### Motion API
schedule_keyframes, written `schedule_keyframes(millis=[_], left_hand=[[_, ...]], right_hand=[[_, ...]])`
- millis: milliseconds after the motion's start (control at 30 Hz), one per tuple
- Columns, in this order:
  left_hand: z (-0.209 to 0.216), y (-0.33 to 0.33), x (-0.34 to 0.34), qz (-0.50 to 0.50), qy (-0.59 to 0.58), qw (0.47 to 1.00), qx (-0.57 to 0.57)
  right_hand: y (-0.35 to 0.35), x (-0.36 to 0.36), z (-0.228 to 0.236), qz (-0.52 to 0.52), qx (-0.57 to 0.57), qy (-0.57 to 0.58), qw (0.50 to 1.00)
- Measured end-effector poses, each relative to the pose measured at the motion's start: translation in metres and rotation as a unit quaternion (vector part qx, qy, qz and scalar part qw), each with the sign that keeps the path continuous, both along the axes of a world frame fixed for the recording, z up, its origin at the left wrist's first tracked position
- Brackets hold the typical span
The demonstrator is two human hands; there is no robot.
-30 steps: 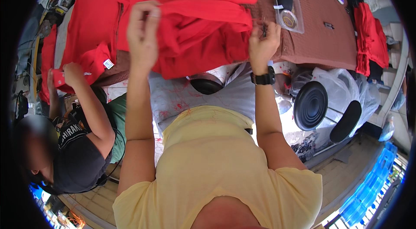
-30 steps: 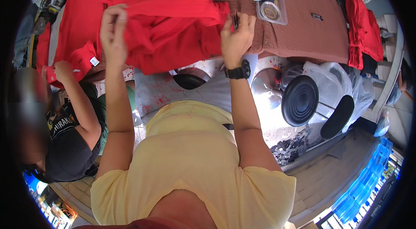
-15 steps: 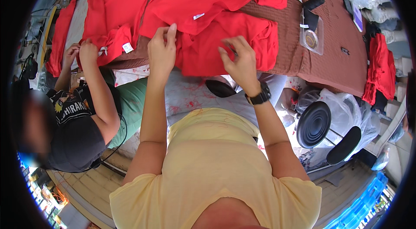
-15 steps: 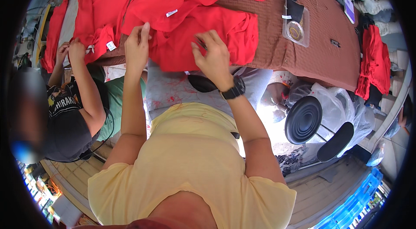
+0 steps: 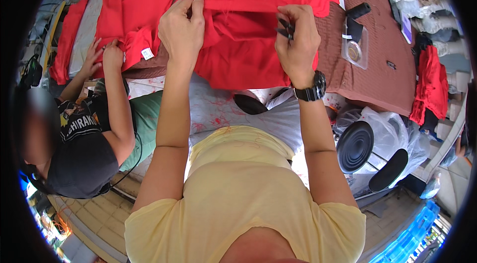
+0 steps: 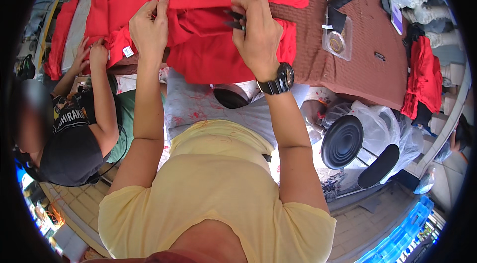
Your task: The person trims excess threads and checks labels on several red shirts using small snips while working at a table with other people.
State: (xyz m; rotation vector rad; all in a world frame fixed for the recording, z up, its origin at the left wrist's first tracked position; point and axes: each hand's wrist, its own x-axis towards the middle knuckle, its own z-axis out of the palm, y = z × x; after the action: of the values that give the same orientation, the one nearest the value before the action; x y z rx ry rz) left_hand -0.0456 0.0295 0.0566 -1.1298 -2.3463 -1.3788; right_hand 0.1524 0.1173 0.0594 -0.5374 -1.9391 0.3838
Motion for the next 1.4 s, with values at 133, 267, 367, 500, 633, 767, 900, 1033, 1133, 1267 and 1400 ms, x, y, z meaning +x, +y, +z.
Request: schedule_keyframes(millis=[133, 267, 367, 500, 633, 767, 900, 1033, 1133, 1267, 1400], left_hand=[[0.01, -0.003, -0.008, 0.008, -0.025, 1.0, 0.015], [-0.004, -0.015, -0.016, -0.181, -0.382, 0.897, 0.131], [-0.043, -0.043, 0.02, -0.281, -0.518, 0.807, 0.034], [-0.072, -0.062, 0.089, -0.31, -0.529, 0.771, 0.17], [-0.069, -0.048, 0.104, -0.31, -0.472, 0.816, 0.127], [-0.08, -0.037, 0.102, -0.299, -0.468, 0.818, 0.151], [-0.08, -0.042, 0.106, -0.26, -0.459, 0.839, 0.137], [-0.092, -0.049, 0.106, -0.268, -0.487, 0.817, 0.155], [-0.096, -0.051, 0.103, -0.279, -0.52, 0.785, 0.187], [-0.095, -0.057, 0.101, -0.288, -0.542, 0.761, 0.21], [-0.082, -0.058, 0.104, -0.273, -0.526, 0.784, 0.185]], right_hand=[[-0.018, 0.022, 0.004, 0.019, 0.005, -0.037, 0.999], [-0.039, 0.049, -0.013, -0.012, -0.016, -0.064, 0.998], [-0.049, 0.056, -0.038, 0.005, -0.062, -0.064, 0.996], [-0.069, 0.066, -0.062, 0.012, -0.118, -0.091, 0.989], [-0.082, 0.068, -0.076, 0.022, -0.133, -0.109, 0.985], [-0.088, 0.067, -0.085, 0.019, -0.121, -0.127, 0.984], [-0.092, 0.069, -0.086, 0.015, -0.132, -0.131, 0.983], [-0.093, 0.072, -0.084, 0.038, -0.172, -0.139, 0.974], [-0.094, 0.063, -0.072, 0.039, -0.254, -0.115, 0.96], [-0.096, 0.052, -0.032, 0.156, -0.573, 0.011, 0.804], [-0.094, 0.04, -0.039, 0.22, -0.695, 0.002, 0.684]])
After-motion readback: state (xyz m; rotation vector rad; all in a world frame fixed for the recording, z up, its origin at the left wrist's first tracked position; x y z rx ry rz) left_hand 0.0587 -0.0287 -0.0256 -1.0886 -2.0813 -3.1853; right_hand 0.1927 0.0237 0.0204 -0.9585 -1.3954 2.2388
